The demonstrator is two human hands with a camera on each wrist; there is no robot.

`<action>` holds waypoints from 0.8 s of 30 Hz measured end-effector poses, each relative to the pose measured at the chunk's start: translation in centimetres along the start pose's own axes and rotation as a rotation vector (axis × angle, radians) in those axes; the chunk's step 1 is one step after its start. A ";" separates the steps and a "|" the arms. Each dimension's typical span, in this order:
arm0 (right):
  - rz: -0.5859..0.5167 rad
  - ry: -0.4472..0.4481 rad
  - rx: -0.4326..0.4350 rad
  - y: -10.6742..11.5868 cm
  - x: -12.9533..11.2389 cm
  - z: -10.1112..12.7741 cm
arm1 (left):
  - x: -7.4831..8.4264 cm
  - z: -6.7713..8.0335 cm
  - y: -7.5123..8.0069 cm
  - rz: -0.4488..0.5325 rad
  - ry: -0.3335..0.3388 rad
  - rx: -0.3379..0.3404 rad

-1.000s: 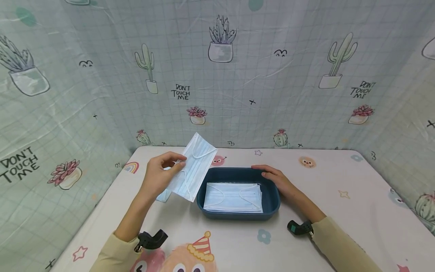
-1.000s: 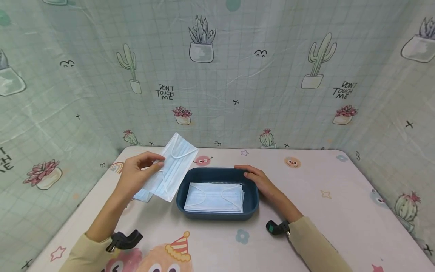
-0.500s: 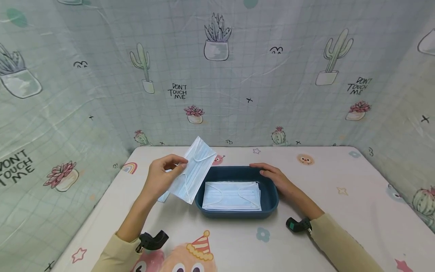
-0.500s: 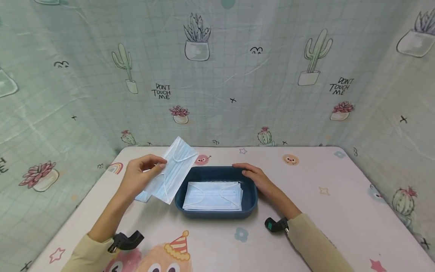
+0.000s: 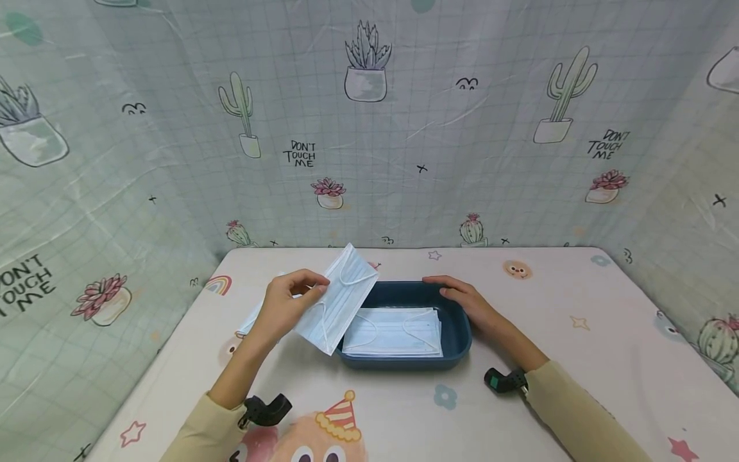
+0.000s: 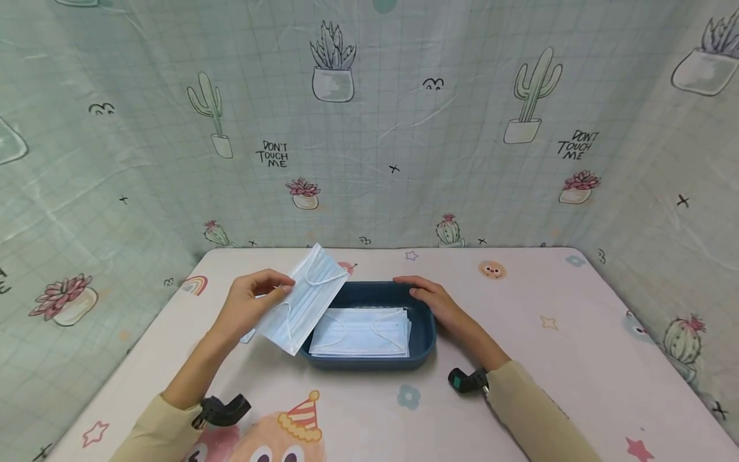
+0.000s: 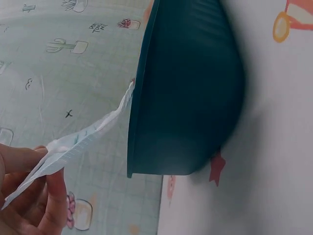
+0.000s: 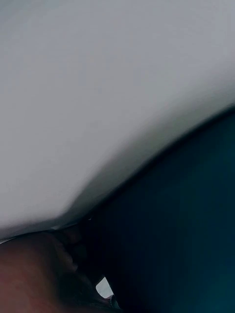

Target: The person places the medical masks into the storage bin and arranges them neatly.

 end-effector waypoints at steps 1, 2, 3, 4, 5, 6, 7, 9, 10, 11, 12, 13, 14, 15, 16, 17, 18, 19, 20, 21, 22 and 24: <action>-0.002 -0.002 0.000 0.0 0.0 0.0 | -0.1 0.0 -0.1 0.004 -0.001 0.000; -0.006 -0.003 0.000 0.0 0.0 0.0 | -0.1 0.0 -0.1 0.008 -0.003 0.000; -0.007 -0.005 -0.001 0.0 0.0 0.0 | -0.1 -0.1 -0.2 0.013 -0.005 -0.003; -0.010 -0.006 -0.002 0.0 0.1 0.0 | -0.1 -0.1 -0.3 0.017 -0.006 -0.007; -0.014 -0.007 -0.003 -0.1 0.1 0.0 | -0.2 -0.1 -0.4 0.022 -0.006 -0.012; -0.015 -0.006 -0.001 0.0 0.1 0.0 | -0.2 -0.1 -0.5 0.025 -0.007 -0.015; -0.014 -0.007 0.001 0.0 0.2 0.0 | -0.3 -0.2 -0.6 0.025 -0.008 -0.018; -0.010 -0.009 0.004 0.0 0.2 0.0 | -0.3 -0.2 -0.7 0.023 -0.004 -0.025; -0.008 -0.014 0.007 0.0 0.3 0.0 | -0.4 -0.2 -0.7 0.023 -0.003 -0.027; -0.004 -0.017 0.010 0.1 0.3 0.0 | -0.4 -0.2 -0.8 0.024 -0.002 -0.028; 0.002 -0.018 0.011 0.1 0.4 0.0 | -0.6 -0.2 -0.9 0.023 -0.003 -0.031; 0.004 -0.021 0.012 0.1 0.4 0.0 | -0.7 -0.3 -1.0 0.023 -0.003 -0.035; 0.006 -0.023 0.011 0.1 0.4 0.0 | -0.8 -0.3 -1.1 0.025 -0.003 -0.038; 0.008 -0.028 0.014 0.1 0.5 0.0 | -1.0 -0.3 -1.2 0.027 -0.006 -0.040; 0.013 -0.031 0.017 0.2 0.5 0.0 | -1.1 -0.4 -1.4 0.029 -0.011 -0.043; 0.016 -0.029 0.019 0.2 0.5 0.0 | -1.3 -0.5 -1.6 0.028 -0.015 -0.046; 0.017 -0.028 0.019 0.2 0.4 0.0 | -1.5 -0.6 -1.8 0.029 -0.019 -0.051; 0.020 -0.028 0.019 0.3 0.4 0.0 | -1.6 -0.6 -2.1 0.027 -0.021 -0.058; 0.023 -0.028 0.020 0.3 0.4 -0.1 | -1.8 -0.7 -2.4 0.028 -0.019 -0.069; 0.026 -0.030 0.024 0.4 0.3 -0.1 | -2.0 -0.8 -2.8 0.027 -0.015 -0.081; 0.029 -0.033 0.026 0.4 0.3 -0.2 | -2.3 -0.9 -3.2 0.025 -0.011 -0.096; 0.026 -0.034 0.025 0.6 0.2 -0.3 | -2.7 -1.1 -3.9 0.020 0.001 -0.121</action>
Point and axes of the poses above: each hand's wrist, its own z-axis away from the middle knuckle, its own y-axis out of the back of the hand, x = y × z, the point moved 7 cm from there along -z, towards the middle knuckle, and after that the axes turned 6 degrees about -x, right-handed, at the moved point
